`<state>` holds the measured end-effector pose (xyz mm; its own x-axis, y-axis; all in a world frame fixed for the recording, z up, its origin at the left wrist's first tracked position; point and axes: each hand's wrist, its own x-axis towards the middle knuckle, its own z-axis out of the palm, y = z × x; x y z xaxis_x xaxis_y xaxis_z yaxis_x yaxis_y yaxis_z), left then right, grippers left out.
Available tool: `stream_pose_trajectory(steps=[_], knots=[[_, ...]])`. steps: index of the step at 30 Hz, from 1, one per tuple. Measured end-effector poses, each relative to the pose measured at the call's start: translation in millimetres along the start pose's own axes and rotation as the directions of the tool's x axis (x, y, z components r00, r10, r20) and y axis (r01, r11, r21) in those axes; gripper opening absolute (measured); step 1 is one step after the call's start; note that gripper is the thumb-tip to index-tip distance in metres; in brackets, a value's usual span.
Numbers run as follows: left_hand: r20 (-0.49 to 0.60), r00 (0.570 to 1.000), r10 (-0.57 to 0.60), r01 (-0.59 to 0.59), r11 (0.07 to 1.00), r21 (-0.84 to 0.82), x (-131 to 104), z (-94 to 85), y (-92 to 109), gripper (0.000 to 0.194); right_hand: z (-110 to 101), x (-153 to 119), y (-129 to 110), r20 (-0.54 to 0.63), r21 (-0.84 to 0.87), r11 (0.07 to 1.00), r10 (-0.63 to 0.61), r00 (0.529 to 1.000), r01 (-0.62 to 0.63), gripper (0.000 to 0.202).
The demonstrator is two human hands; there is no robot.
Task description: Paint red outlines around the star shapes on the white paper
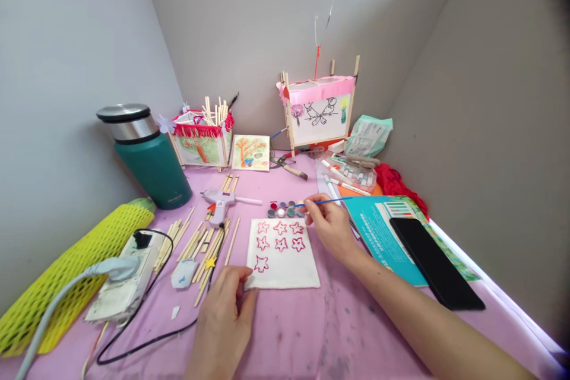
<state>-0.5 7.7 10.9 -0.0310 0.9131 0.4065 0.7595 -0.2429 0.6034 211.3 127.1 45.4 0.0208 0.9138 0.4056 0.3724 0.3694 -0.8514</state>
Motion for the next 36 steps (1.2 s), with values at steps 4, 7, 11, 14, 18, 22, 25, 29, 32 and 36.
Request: stream_pose_trajectory(steps=[4,7,11,14,18,22,25,29,32,36], knots=[[-0.01,1.0,-0.006,0.007,1.0,0.016,-0.9,1.7,-1.2,0.015,-14.3,-17.9,-2.3,-0.076,0.04,0.997,-0.068,0.995,0.071,0.022],[-0.008,1.0,-0.023,0.023,0.999,0.03,-1.5,3.1,-3.2,0.019,-16.8,-31.0,9.3,-0.073,-0.014,0.994,-0.11,0.991,0.11,0.022],[0.004,0.998,-0.057,0.057,0.997,0.047,-1.3,3.4,-5.2,0.022,-15.8,-37.8,22.9,-0.092,-0.034,0.994,-0.11,0.99,0.107,0.025],[0.007,0.998,-0.056,0.056,0.998,0.04,-1.2,3.4,-6.1,0.022,-14.7,-37.2,24.3,-0.105,-0.032,0.996,-0.089,0.99,0.086,0.027],[0.017,0.998,-0.058,0.058,0.997,0.044,-1.3,3.9,-6.8,0.022,-13.6,-36.5,21.6,-0.105,-0.059,0.996,-0.079,0.991,0.073,0.025],[0.016,0.999,-0.048,0.047,0.998,0.044,-0.9,3.3,-6.1,0.022,-12.8,-36.7,21.3,-0.088,-0.11,0.99,-0.097,0.991,0.088,0.026],[0.009,0.999,-0.032,0.032,0.999,0.043,-1.0,2.9,-5.6,0.021,-12.2,-36.6,22.8,-0.084,-0.137,0.986,-0.112,0.99,0.1,0.025],[0.001,1.0,-0.022,0.022,0.999,0.038,-2.0,2.8,-6.0,0.022,-11.4,-36.5,24.2,-0.076,-0.169,0.98,-0.12,0.99,0.106,0.023],[0.007,1.0,-0.02,0.02,0.999,0.036,-2.2,2.6,-5.9,0.021,-10.7,-36.4,23.9,-0.072,-0.17,0.978,-0.133,0.988,0.119,0.022],[0.004,1.0,-0.015,0.015,0.999,0.035,-1.7,2.1,-4.4,0.021,-10.2,-36.0,22.9,-0.065,-0.18,0.972,-0.163,0.984,0.149,0.023]])
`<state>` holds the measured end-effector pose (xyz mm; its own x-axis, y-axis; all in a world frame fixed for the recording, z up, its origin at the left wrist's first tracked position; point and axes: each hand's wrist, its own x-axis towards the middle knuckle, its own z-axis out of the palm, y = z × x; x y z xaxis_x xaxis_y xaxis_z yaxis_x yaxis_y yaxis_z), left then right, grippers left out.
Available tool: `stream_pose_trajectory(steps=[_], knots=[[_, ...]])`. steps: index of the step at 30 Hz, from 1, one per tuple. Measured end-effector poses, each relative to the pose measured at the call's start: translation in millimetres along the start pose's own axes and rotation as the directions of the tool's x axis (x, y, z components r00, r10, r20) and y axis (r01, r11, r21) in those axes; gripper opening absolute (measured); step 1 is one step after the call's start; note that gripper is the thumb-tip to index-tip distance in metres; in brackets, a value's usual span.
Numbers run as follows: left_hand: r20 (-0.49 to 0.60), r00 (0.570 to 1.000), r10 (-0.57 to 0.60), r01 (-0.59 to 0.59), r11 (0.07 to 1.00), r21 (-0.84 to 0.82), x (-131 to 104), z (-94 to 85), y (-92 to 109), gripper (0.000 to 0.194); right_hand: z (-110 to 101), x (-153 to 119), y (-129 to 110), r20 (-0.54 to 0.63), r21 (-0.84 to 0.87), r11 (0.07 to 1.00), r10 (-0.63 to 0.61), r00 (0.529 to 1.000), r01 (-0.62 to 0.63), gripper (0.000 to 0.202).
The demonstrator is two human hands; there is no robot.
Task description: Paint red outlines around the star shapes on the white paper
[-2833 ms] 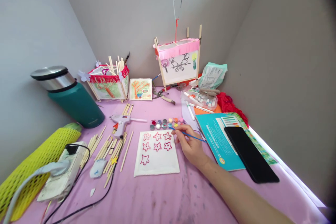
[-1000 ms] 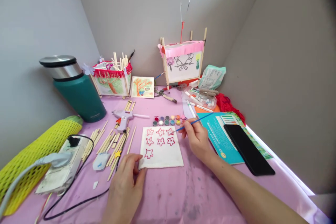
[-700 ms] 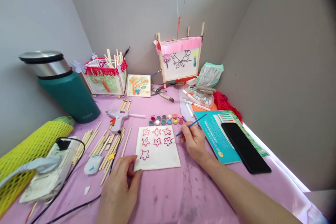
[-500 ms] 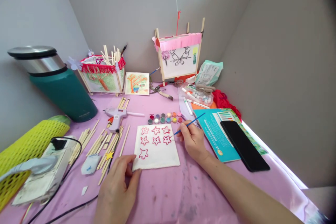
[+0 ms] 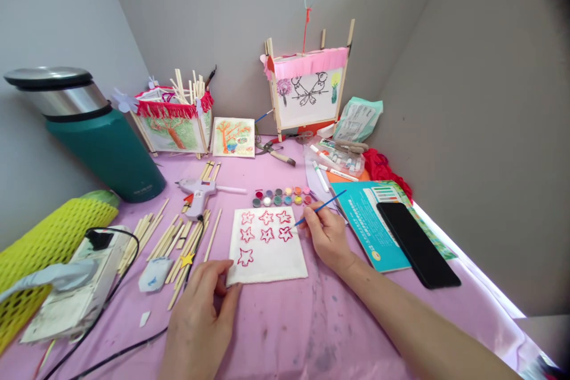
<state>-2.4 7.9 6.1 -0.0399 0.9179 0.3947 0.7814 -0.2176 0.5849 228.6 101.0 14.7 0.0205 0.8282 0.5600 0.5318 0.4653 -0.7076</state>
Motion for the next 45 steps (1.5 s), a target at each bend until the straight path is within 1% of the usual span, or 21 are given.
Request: stream_pose_trajectory(steps=[5,11,20,23,26,31,36,42,45], knots=[[-0.001,1.0,0.01,-0.01,1.0,0.003,0.3,0.3,0.1,0.021,-0.8,0.6,-0.4,-0.005,-0.037,0.997,-0.074,0.997,0.073,0.025],[0.013,1.0,-0.005,0.005,1.0,-0.003,-1.1,1.2,-2.1,0.021,-1.9,-0.1,0.5,-0.024,-0.033,0.996,-0.082,0.996,0.081,0.024],[0.022,1.0,-0.013,0.013,1.0,0.004,-1.8,0.5,-2.1,0.021,-2.2,-0.2,-1.1,0.013,-0.06,0.99,-0.127,0.992,0.127,0.026],[0.023,1.0,-0.009,0.009,1.0,0.006,-1.5,0.7,-2.0,0.021,-2.5,-0.5,-0.3,0.0,-0.061,0.989,-0.136,0.991,0.136,0.024],[0.019,1.0,-0.004,0.004,1.0,0.003,-0.5,0.3,-1.3,0.021,-2.2,-0.8,0.1,-0.005,-0.062,0.988,-0.141,0.99,0.14,0.023],[0.027,0.999,-0.016,0.016,1.0,0.009,-0.9,-1.3,-0.7,0.021,-2.0,-1.2,-0.8,0.041,-0.076,0.988,-0.131,0.991,0.134,0.025],[0.03,0.999,-0.015,0.014,1.0,0.004,-1.6,0.0,-1.8,0.02,-2.0,-1.8,-0.2,0.003,-0.079,0.99,-0.119,0.993,0.119,0.026],[0.032,0.999,-0.013,0.013,1.0,-0.003,-1.0,0.2,-0.7,0.019,-1.5,-1.4,-0.2,0.036,-0.097,0.987,-0.123,0.992,0.126,0.026],[0.027,1.0,-0.006,0.006,1.0,-0.003,-0.6,-0.6,0.3,0.018,-1.7,-1.2,-1.3,0.021,-0.09,0.986,-0.137,0.99,0.138,0.026]])
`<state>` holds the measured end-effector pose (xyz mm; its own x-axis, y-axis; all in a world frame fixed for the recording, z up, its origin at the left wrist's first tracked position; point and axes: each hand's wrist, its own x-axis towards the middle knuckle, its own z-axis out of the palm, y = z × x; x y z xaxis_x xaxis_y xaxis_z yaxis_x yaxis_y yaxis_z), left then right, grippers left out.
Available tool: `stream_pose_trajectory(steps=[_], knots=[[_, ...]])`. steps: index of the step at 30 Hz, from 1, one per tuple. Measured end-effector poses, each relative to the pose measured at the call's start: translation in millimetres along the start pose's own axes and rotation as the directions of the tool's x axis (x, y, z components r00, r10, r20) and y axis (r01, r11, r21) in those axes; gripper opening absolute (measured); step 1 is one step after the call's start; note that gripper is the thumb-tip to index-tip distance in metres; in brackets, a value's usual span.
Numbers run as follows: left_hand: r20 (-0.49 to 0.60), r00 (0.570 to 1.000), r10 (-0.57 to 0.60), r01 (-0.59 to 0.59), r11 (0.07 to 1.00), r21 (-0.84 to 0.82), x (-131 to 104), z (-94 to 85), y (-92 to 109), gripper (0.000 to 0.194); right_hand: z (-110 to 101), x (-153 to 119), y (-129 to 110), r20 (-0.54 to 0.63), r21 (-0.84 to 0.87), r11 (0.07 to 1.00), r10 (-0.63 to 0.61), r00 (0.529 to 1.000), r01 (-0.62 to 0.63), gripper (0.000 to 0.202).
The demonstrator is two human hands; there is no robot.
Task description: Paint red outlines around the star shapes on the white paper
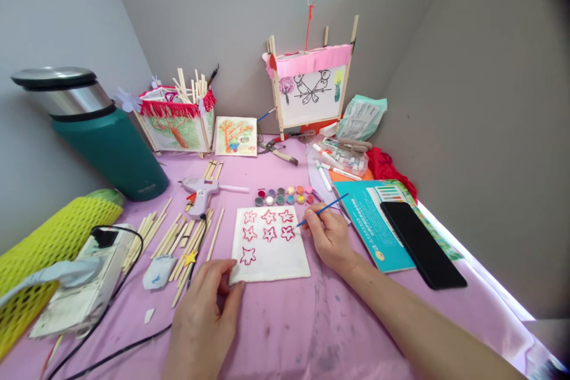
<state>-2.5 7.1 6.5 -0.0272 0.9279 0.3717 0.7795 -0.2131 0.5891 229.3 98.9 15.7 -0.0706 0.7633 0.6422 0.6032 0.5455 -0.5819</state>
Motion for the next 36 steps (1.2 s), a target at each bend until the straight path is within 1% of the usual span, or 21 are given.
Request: stream_pose_trajectory(steps=[3,9,15,22,27,32,36], knots=[[-0.004,1.0,0.002,-0.002,1.0,-0.001,0.3,-0.2,0.2,0.018,0.0,0.0,-0.5,-0.013,-0.003,1.0,-0.009,1.0,0.009,0.026],[0.007,1.0,-0.024,0.024,1.0,-0.004,0.0,0.1,0.1,0.02,1.5,-0.4,0.9,0.012,-0.034,0.999,-0.005,1.0,0.005,0.025],[-0.001,1.0,-0.021,0.021,1.0,-0.006,-0.4,-1.0,0.5,0.02,1.1,-0.8,2.3,-0.02,-0.056,0.998,-0.001,1.0,0.0,0.025],[0.0,1.0,-0.013,0.013,1.0,-0.018,-0.6,-0.8,0.2,0.018,0.6,-0.9,0.9,0.012,-0.046,0.999,-0.007,1.0,0.008,0.024],[0.002,1.0,-0.023,0.023,1.0,-0.02,0.5,-0.9,1.4,0.018,0.8,-1.9,1.7,-0.003,-0.064,0.998,-0.009,1.0,0.009,0.023],[-0.015,1.0,-0.013,0.013,1.0,-0.025,1.4,-1.2,2.4,0.019,1.1,-0.9,0.9,0.017,-0.075,0.997,-0.036,0.999,0.037,0.026],[-0.007,1.0,-0.023,0.023,0.999,-0.025,1.0,-1.2,2.2,0.018,-0.8,-0.8,-1.5,-0.009,-0.068,0.997,-0.041,0.999,0.04,0.025]])
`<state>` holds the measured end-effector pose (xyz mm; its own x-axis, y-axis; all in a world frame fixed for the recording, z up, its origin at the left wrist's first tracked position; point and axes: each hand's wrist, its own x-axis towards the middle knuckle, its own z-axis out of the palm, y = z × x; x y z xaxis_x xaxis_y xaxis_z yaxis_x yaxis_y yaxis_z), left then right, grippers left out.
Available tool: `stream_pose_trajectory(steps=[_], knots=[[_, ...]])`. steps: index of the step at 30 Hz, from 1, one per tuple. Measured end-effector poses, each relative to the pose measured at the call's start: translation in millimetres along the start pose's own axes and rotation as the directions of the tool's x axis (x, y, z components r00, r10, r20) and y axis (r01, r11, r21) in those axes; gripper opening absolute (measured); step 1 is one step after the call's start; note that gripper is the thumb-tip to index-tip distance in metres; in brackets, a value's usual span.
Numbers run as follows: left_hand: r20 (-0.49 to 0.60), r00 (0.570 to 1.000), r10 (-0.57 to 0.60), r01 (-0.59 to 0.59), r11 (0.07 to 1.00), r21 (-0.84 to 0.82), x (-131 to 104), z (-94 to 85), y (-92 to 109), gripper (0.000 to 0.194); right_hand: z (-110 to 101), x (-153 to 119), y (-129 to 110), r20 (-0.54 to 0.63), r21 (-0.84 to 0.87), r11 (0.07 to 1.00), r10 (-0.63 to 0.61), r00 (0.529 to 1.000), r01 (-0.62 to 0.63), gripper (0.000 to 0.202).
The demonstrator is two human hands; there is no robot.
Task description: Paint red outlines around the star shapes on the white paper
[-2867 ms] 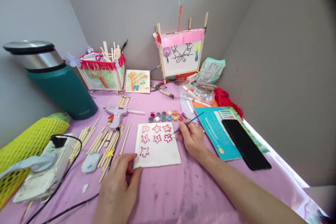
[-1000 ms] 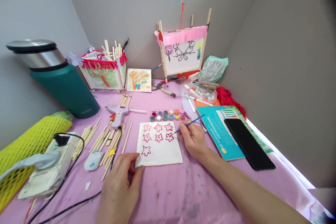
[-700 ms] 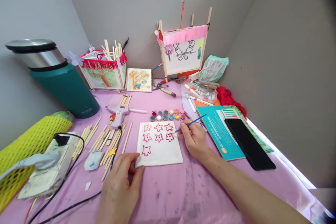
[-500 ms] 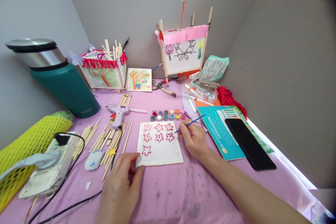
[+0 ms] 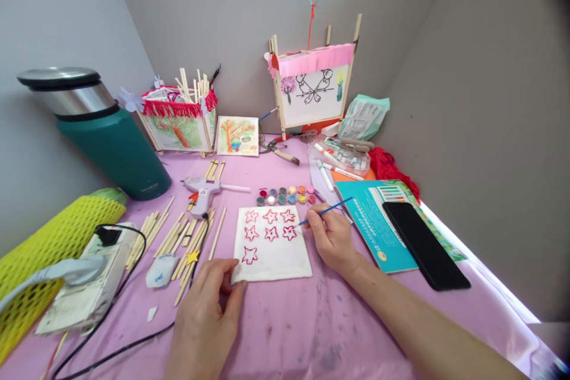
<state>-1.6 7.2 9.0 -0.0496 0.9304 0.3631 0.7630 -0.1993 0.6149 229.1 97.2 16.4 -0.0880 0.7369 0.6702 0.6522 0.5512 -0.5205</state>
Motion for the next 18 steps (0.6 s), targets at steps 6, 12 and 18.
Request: stream_pose_trajectory(steps=[6,12,18], knots=[[0.01,1.0,0.006,-0.006,1.0,-0.001,-1.3,0.3,0.0,0.016,-1.6,0.1,-3.4,0.026,0.128,0.992,0.008,1.0,-0.011,0.025],[-0.029,0.999,0.019,-0.018,0.999,0.035,-0.7,1.5,0.3,0.02,2.0,0.3,-5.0,0.077,0.196,0.98,-0.003,0.997,-0.012,0.021],[-0.025,0.999,0.027,-0.025,0.997,0.066,-0.8,3.4,-3.4,0.024,3.2,10.6,-15.9,0.127,0.206,0.978,-0.041,0.991,0.014,0.024]])
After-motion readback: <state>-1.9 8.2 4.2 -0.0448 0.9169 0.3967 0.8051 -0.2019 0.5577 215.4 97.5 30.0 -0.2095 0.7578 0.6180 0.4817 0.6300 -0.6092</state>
